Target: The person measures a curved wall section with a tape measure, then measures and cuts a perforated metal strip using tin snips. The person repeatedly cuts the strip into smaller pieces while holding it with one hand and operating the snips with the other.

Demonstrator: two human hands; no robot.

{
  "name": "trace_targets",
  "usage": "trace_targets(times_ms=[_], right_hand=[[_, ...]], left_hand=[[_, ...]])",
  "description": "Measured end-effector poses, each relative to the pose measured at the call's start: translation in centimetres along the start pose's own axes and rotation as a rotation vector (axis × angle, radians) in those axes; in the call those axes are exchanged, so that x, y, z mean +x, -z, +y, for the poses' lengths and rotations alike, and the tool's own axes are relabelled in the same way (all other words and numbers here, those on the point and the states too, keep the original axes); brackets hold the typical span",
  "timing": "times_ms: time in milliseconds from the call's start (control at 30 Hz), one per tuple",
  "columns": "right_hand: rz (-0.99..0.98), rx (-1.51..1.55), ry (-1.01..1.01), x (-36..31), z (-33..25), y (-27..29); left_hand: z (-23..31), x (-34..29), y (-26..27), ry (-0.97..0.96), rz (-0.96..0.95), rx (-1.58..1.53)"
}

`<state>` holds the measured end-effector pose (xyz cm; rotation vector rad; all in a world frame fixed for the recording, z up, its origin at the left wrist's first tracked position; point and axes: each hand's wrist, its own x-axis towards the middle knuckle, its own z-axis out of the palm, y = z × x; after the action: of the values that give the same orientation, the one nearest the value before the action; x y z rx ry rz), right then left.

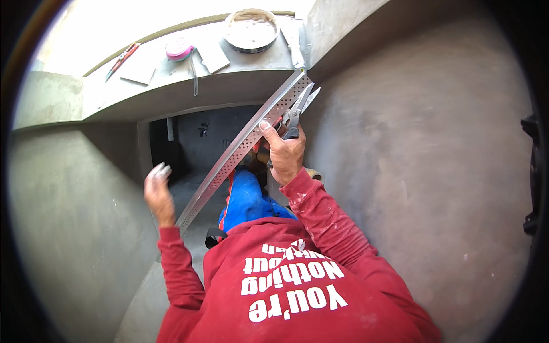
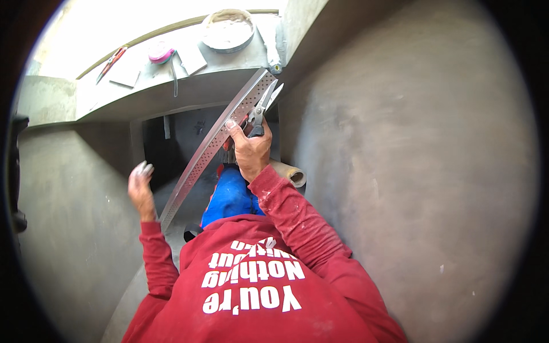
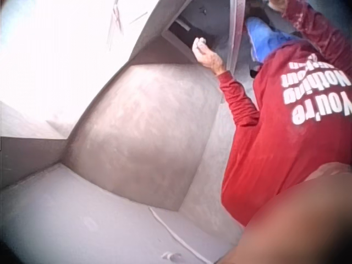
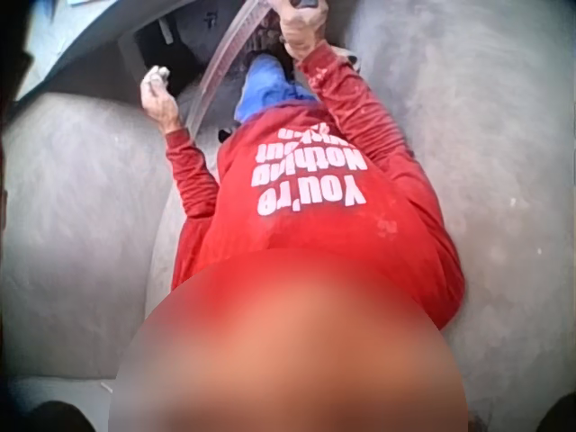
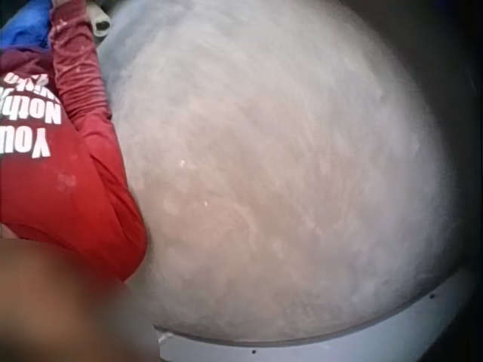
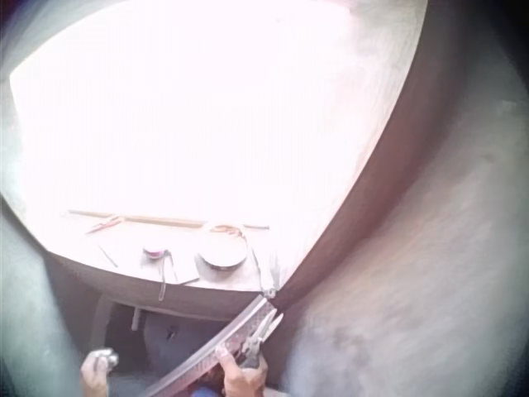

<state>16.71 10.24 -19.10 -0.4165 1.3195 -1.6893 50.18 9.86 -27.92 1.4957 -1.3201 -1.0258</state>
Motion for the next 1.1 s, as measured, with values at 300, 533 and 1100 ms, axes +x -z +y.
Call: trace_targets(times_ms=[300, 533, 1100], right_hand=[[-0.197, -0.051, -0.050, -0.6, 0.7, 0.7], [-0.253, -0.113, -0.067, -0.4, -0.4, 1.2], [-0.243, -0.838, 0.240, 0.2, -3.7, 3.5]], left_hand=[[17.6, 5.7, -20.3, -0.050, -0.673, -0.144], [17.4, 5.0, -20.8, -0.086, -0.633, -0.226], [17.3, 5.8, -18.6, -0.149, -0.578, -0.241]])
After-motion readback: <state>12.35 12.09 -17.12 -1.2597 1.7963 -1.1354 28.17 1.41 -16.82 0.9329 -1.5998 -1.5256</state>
